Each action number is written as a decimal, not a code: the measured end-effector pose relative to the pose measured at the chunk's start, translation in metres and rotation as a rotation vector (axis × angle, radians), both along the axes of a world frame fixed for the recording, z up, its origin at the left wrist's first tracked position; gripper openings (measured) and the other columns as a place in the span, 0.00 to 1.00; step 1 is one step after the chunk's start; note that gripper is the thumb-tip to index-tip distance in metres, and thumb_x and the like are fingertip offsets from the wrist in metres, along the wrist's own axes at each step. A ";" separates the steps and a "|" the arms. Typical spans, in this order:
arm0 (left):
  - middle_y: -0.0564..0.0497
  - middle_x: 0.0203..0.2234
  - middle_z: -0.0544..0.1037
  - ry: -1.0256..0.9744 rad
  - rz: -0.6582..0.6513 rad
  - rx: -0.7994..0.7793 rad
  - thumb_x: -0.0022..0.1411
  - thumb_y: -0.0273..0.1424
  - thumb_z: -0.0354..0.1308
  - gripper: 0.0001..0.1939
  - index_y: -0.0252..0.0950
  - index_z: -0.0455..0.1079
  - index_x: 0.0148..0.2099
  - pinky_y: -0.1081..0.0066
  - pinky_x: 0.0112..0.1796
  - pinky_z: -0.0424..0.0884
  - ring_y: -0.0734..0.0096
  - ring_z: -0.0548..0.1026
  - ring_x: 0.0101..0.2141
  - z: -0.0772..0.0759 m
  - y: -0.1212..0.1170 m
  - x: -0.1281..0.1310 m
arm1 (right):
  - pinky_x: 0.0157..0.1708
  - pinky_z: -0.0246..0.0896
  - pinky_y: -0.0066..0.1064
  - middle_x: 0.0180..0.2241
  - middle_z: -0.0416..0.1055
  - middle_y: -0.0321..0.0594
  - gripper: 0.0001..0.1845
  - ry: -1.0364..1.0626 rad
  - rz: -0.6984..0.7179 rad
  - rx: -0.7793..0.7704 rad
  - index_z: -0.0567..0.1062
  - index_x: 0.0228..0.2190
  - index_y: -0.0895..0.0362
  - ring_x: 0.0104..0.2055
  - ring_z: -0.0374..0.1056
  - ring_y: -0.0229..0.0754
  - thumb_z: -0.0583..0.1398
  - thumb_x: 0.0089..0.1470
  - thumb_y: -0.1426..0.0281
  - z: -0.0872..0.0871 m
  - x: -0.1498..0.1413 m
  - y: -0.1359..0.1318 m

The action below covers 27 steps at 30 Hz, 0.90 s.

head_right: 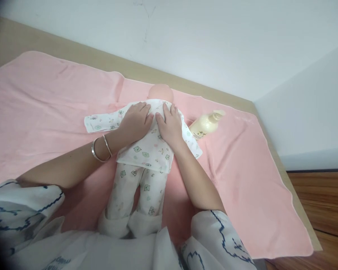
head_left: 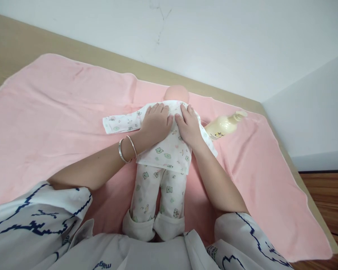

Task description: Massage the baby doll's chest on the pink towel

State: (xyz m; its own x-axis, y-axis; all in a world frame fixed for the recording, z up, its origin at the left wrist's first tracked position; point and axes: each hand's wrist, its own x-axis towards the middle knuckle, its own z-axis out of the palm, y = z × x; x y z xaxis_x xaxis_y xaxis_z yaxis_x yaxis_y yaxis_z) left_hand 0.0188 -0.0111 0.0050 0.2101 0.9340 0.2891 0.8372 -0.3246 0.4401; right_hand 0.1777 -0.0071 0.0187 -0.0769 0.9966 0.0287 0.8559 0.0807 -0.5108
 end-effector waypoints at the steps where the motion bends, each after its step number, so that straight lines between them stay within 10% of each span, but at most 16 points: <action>1: 0.30 0.66 0.74 0.016 -0.001 -0.005 0.78 0.34 0.39 0.29 0.25 0.71 0.67 0.46 0.70 0.64 0.45 0.70 0.68 0.003 -0.005 0.002 | 0.81 0.37 0.61 0.81 0.43 0.54 0.39 -0.027 -0.003 -0.007 0.57 0.77 0.59 0.84 0.36 0.61 0.48 0.74 0.53 0.001 0.000 0.000; 7: 0.31 0.69 0.72 0.096 -0.027 0.016 0.76 0.29 0.43 0.27 0.26 0.69 0.69 0.40 0.71 0.62 0.42 0.68 0.69 0.012 -0.021 0.008 | 0.80 0.40 0.62 0.80 0.42 0.63 0.40 -0.214 0.093 -0.018 0.50 0.77 0.67 0.84 0.38 0.62 0.45 0.76 0.57 0.014 -0.002 -0.009; 14: 0.29 0.50 0.80 0.203 -0.235 -0.007 0.73 0.24 0.36 0.26 0.28 0.79 0.46 0.42 0.63 0.70 0.41 0.74 0.58 0.012 0.008 -0.012 | 0.81 0.40 0.59 0.80 0.40 0.68 0.38 -0.391 0.112 -0.023 0.51 0.77 0.72 0.83 0.38 0.67 0.48 0.74 0.66 0.030 -0.031 -0.051; 21: 0.29 0.74 0.65 0.133 -0.031 -0.129 0.78 0.32 0.37 0.31 0.23 0.62 0.74 0.40 0.73 0.59 0.41 0.61 0.75 0.017 -0.011 0.001 | 0.81 0.37 0.62 0.80 0.39 0.65 0.39 -0.219 0.089 -0.065 0.49 0.77 0.72 0.84 0.35 0.62 0.46 0.72 0.66 0.017 -0.016 -0.019; 27: 0.30 0.78 0.55 0.168 -0.055 -0.180 0.76 0.28 0.40 0.32 0.24 0.56 0.78 0.30 0.75 0.51 0.38 0.50 0.79 0.023 -0.029 0.010 | 0.80 0.36 0.63 0.80 0.41 0.67 0.40 -0.244 0.100 -0.055 0.48 0.77 0.74 0.84 0.36 0.63 0.44 0.73 0.65 0.017 -0.004 -0.005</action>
State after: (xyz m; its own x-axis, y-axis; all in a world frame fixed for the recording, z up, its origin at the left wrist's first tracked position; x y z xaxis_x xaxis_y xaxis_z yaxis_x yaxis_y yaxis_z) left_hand 0.0288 -0.0397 0.0284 0.2933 0.9530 0.0757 0.8866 -0.3008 0.3513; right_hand 0.1733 -0.0122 0.0358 -0.1735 0.9832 -0.0565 0.9434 0.1495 -0.2960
